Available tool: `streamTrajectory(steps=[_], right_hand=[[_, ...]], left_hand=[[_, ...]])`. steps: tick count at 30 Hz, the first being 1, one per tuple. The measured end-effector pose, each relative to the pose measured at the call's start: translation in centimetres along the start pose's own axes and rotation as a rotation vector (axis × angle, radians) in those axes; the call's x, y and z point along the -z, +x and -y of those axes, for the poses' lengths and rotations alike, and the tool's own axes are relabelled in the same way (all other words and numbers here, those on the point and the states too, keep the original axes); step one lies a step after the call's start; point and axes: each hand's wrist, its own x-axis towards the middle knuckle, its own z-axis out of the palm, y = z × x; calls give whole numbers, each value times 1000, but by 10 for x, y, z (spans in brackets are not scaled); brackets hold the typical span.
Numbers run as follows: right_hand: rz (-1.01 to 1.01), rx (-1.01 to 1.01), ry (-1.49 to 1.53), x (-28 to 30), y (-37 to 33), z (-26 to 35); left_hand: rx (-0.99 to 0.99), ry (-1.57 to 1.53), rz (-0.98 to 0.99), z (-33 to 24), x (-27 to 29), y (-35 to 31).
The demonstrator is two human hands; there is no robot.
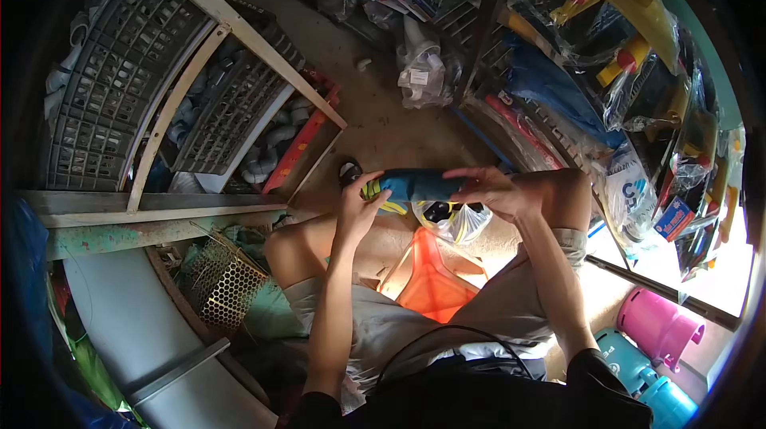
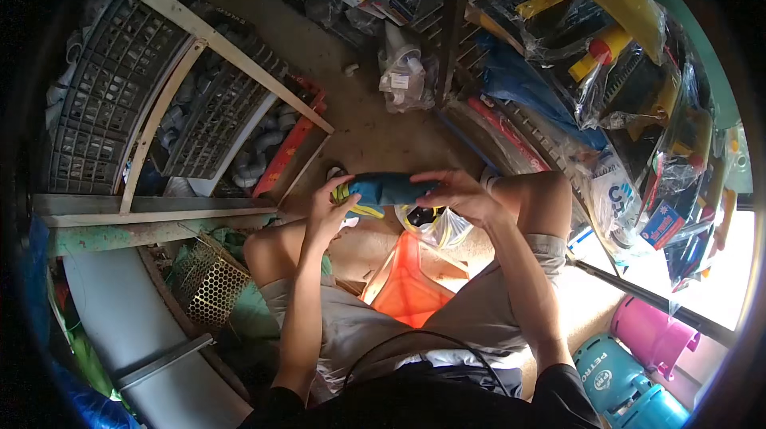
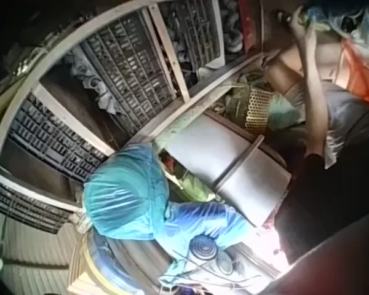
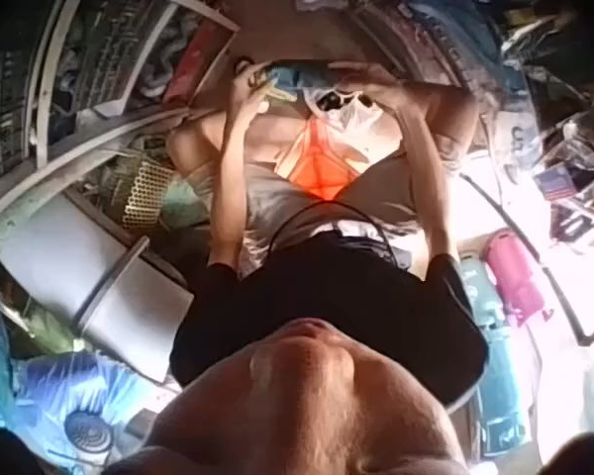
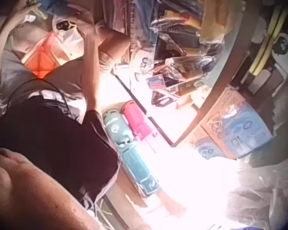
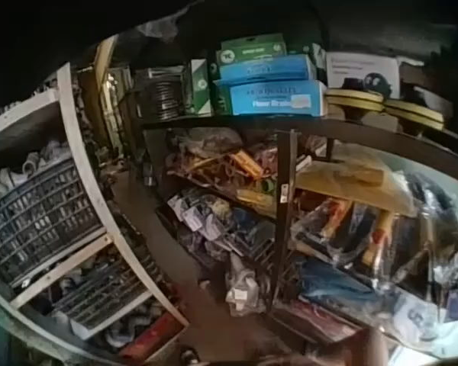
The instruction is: Attach buffing pads and prepare equipment in a tool storage area.
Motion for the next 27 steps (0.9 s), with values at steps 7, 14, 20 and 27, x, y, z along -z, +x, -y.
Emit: streamTrajectory(steps=[7,14,20,27], right_hand=[[-207,-64,-615,-9,19,-23],[-187,57,261,-21,24,-11],[-63,16,1038,-45,20,-2],[-358,347,-230,-29,12,-1]], left_hand=[[-338,743,-81,-10,17,-11],[354,-620,-3,-23,16,-11],[495,-1168,-9,-18,-5,-6],[190,-379,-176,-4,-21,-7]])
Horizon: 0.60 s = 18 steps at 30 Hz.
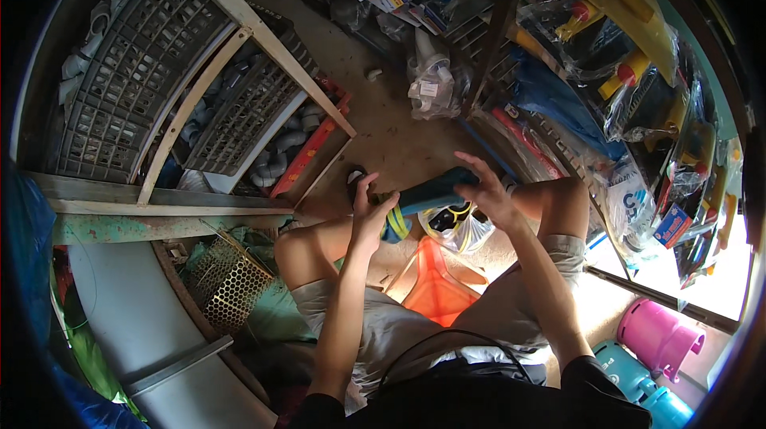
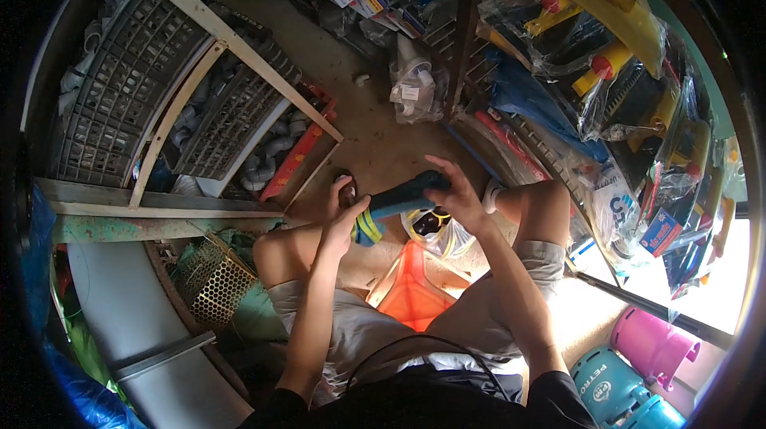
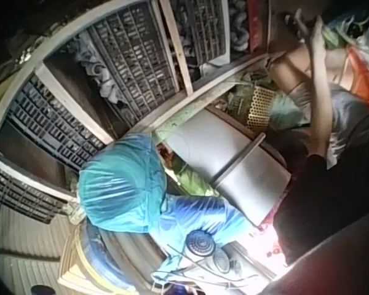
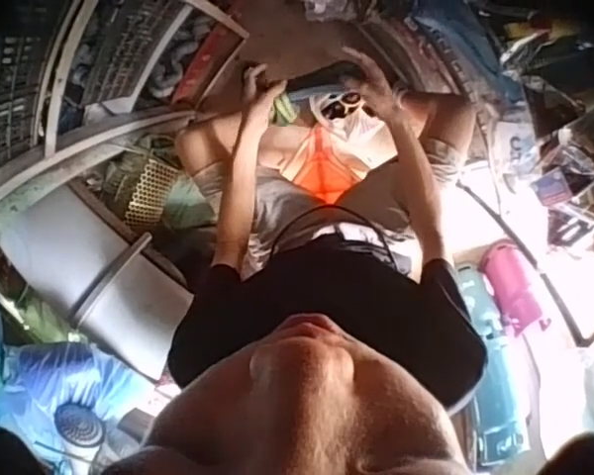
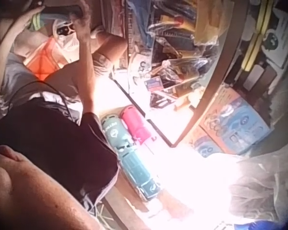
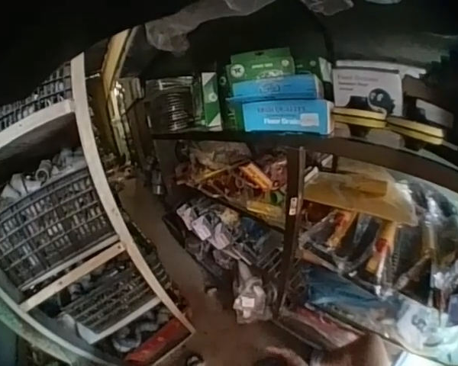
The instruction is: Attach buffing pads and prepare equipment in a tool storage area.
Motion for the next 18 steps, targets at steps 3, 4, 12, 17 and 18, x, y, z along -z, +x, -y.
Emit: streamTrajectory(steps=[3,4,12,17,18], right_hand=[[65,-218,34,11,4,-17],[64,-292,0,17,6,-20],[362,-92,-884,-3,-19,-21],[337,8,-921,-21,-37,-41],[286,-39,-941,-17,-35,-43]], left_hand=[[-183,282,95,-4,-1,-2],[-108,265,148,-5,1,-1],[-129,891,499,24,3,-7],[-19,1142,614,37,6,-13],[-56,1042,633,35,8,-11]])
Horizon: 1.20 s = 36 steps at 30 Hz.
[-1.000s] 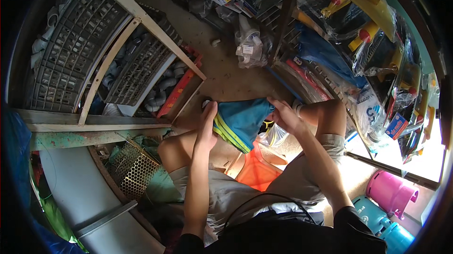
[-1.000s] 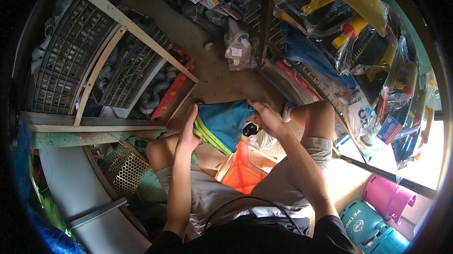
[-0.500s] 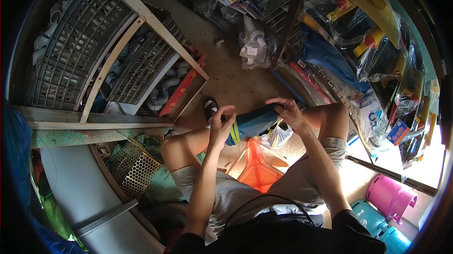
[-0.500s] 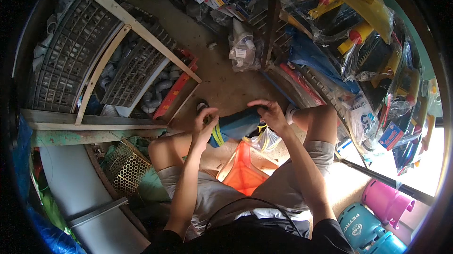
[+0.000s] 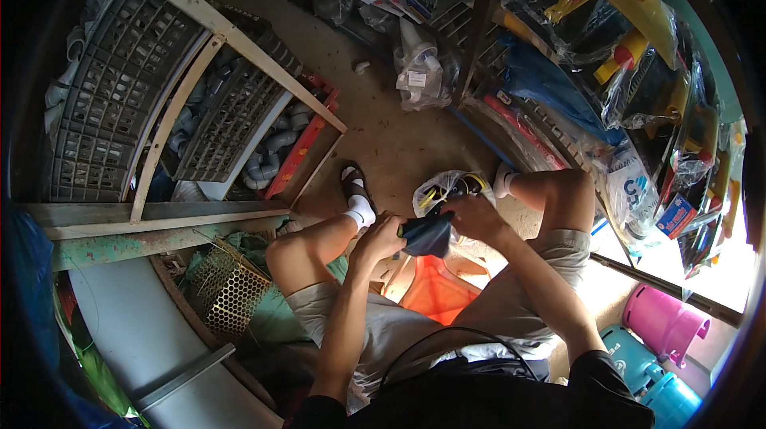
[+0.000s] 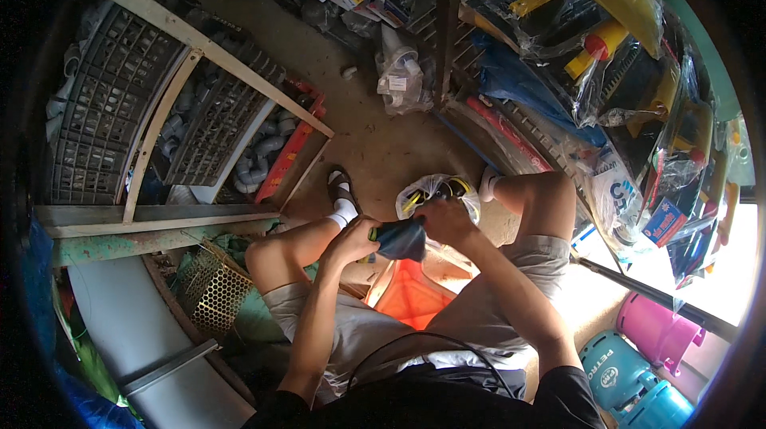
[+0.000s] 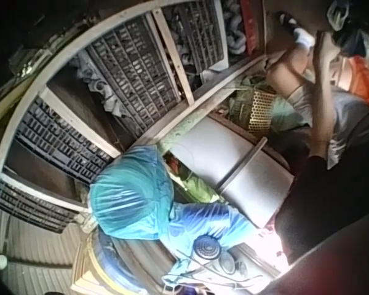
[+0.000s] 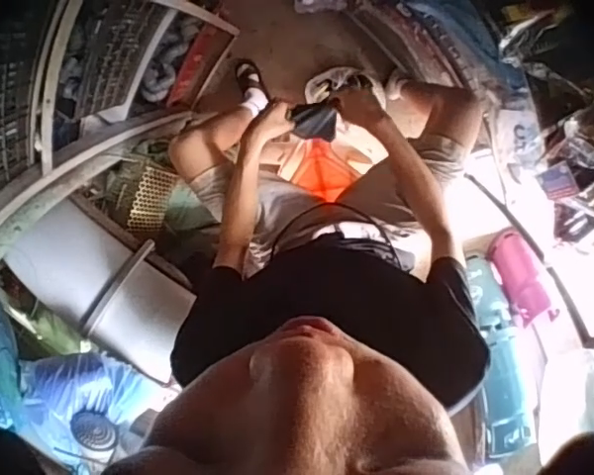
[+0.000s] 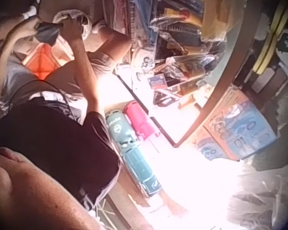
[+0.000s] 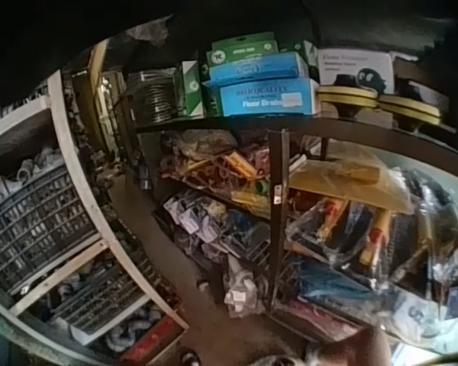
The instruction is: Attach buffing pads and prepare equipment in a tool storage area.
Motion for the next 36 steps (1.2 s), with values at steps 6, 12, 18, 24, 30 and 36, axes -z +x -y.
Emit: streamTrajectory(steps=[6,12,18,24,30,36], right_hand=[[70,-262,537,46,15,-16],[-19,-614,1596,59,17,4],[-18,-322,1453,79,23,6],[-217,-219,1050,83,26,30],[-113,121,681,64,18,48],[-273,316,344,50,14,52]], left_hand=[[91,-192,153,-13,25,-1],[-76,-975,54,-43,47,-10],[-155,-778,80,-44,46,-1],[125,-915,-72,-36,30,9],[228,-1632,-54,-55,28,14],[53,-1520,-152,-63,25,17]])
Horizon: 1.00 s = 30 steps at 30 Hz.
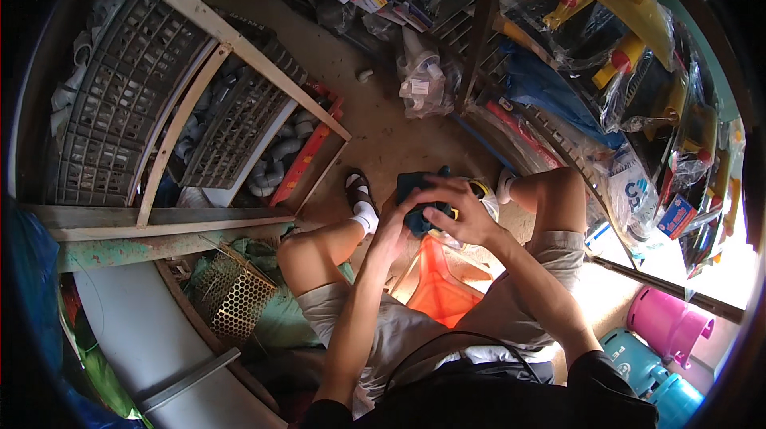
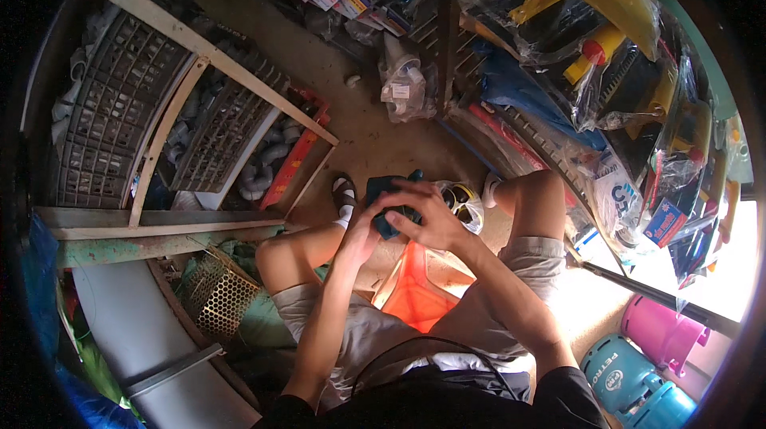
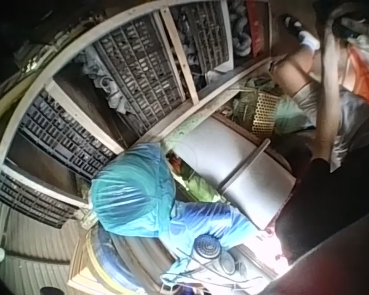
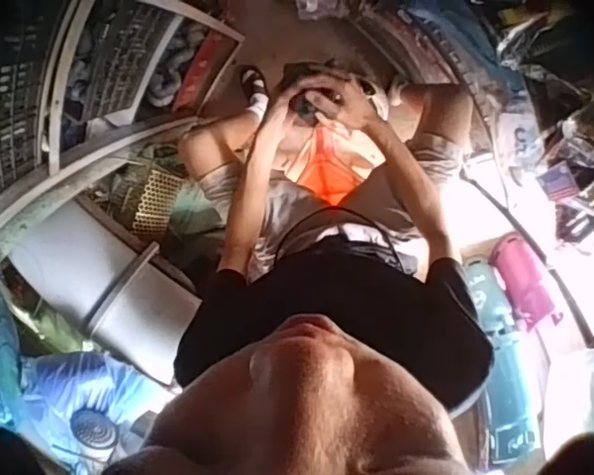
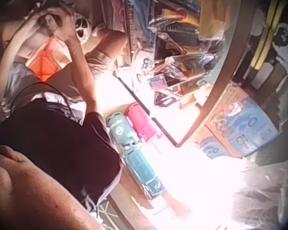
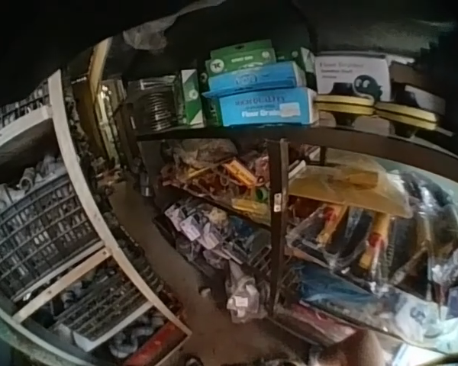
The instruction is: Attach buffing pads and prepare equipment in a tool storage area.
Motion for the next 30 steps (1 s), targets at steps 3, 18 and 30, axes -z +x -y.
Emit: streamTrajectory(steps=[3,18,30], right_hand=[[-288,-267,237,-11,6,-4],[-13,-554,1016,21,0,-14],[-742,-804,1189,72,-20,-94]], left_hand=[[-113,-2,40,6,-4,7],[-479,858,-37,28,-10,11],[131,1095,78,223,82,123]])
